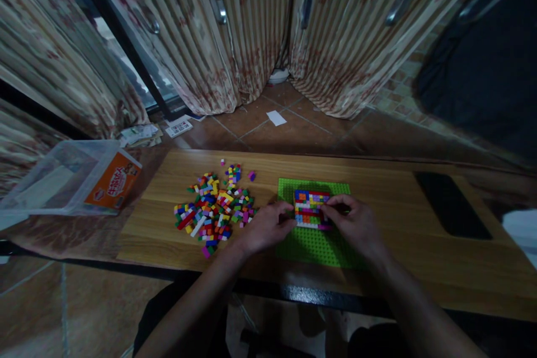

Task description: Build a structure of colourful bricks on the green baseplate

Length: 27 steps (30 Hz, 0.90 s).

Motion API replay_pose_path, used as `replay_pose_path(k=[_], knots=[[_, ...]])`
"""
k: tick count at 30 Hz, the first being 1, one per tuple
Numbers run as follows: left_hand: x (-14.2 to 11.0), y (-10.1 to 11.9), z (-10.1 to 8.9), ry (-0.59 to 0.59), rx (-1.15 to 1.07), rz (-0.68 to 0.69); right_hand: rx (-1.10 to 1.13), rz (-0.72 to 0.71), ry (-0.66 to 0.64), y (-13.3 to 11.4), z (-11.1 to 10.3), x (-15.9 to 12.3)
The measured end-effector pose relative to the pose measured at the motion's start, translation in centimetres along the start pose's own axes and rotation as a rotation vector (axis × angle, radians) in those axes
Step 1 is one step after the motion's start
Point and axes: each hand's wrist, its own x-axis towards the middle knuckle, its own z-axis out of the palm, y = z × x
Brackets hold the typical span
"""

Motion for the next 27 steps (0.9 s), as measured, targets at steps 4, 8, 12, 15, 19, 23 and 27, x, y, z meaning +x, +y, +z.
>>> replay_pose_path(k=[4, 8, 12, 15, 19, 23, 27], knots=[[-0.05, 0.14, 0.03, -0.003, 0.007, -0.01, -0.003, 0.026, 0.008, 0.22, 0.11, 0.12], [0.05, 0.02, 0.1, -0.019, 0.015, -0.011, 0.058, 0.06, -0.012, 0.4, 0.15, 0.12], [0.21, -0.19, 0.24, -0.016, 0.002, 0.008, 0.128, 0.059, -0.005, 0.55, 0.26, 0.15], [0.27, -0.21, 0.31, -0.005, 0.008, 0.014, 0.15, 0.066, 0.003, 0.51, 0.34, 0.23], [0.24, -0.03, 0.36, 0.003, 0.025, 0.009, 0.198, 0.07, -0.006, 0.36, 0.43, 0.29], [0.05, 0.26, 0.51, 0.016, 0.056, 0.011, 0.233, 0.086, -0.012, 0.4, 0.53, 0.36], [-0.33, 0.15, -0.33, 0.012, 0.073, 0.023, 0.25, 0.113, -0.039, 0.61, 0.46, 0.47]])
